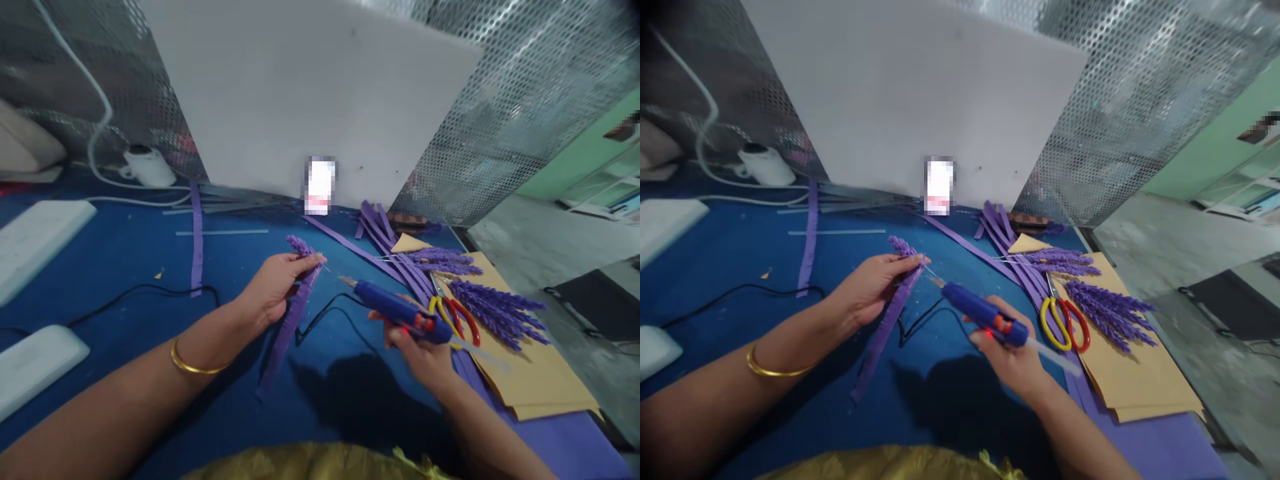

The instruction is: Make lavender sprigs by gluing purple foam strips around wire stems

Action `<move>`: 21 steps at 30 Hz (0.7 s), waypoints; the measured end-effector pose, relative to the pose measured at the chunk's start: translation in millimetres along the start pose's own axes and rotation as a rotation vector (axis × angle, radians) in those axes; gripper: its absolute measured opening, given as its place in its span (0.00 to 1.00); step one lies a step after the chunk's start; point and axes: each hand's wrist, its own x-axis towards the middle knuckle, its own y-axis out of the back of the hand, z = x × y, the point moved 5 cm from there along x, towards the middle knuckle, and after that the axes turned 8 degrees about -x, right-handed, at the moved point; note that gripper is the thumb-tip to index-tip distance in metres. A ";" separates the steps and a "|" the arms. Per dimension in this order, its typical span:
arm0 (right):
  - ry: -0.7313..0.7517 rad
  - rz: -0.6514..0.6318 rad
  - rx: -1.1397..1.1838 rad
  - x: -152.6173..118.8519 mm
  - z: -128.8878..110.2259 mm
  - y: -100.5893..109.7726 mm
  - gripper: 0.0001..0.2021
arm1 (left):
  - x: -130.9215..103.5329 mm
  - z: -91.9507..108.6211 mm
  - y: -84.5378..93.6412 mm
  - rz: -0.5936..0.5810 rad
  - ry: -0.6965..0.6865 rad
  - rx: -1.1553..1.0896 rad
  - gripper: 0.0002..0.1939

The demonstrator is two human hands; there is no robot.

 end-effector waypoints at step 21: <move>-0.751 -0.094 0.644 22.1 67.7 -30.3 0.11 | -23.7 14.0 -10.0 -0.068 -0.025 0.000 0.20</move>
